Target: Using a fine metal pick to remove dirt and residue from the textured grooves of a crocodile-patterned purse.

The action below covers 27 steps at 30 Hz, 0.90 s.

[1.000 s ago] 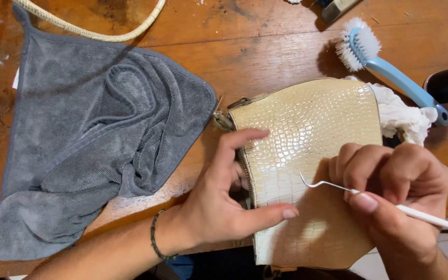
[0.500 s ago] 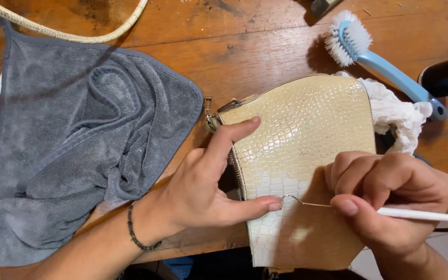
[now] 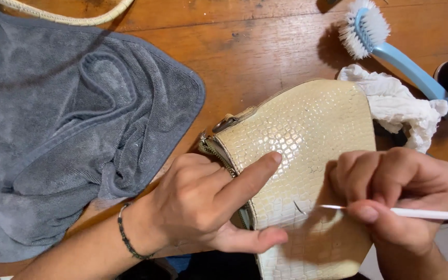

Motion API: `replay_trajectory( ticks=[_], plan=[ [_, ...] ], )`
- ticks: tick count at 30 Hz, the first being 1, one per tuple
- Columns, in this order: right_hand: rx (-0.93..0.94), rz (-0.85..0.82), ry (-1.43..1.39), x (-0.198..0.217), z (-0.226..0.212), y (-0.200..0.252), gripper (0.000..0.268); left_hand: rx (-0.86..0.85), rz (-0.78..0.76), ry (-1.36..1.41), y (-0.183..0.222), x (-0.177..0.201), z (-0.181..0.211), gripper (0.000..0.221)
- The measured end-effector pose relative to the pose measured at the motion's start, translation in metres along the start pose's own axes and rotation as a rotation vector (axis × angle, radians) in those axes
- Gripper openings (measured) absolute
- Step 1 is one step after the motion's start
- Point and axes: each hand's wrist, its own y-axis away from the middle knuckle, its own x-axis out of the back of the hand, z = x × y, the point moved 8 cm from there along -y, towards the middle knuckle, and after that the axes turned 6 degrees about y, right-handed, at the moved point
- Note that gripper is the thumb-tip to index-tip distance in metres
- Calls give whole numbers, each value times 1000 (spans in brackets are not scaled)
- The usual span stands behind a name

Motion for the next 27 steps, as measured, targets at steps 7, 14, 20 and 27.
replay_trajectory(
  ticks=[7,14,20,27],
  plan=[
    [120,-17,160,9,-2,12,30,20,-23,-24,0,-3,3,94],
    [180,79,222,11,-5,17,27,-246,209,-124,-6,30,22,56],
    [159,102,185,-3,-8,14,29,31,22,104,-4,-5,10,78],
    [121,43,87,-16,-16,8,23,59,-22,93,3,-13,10,76]
  ],
)
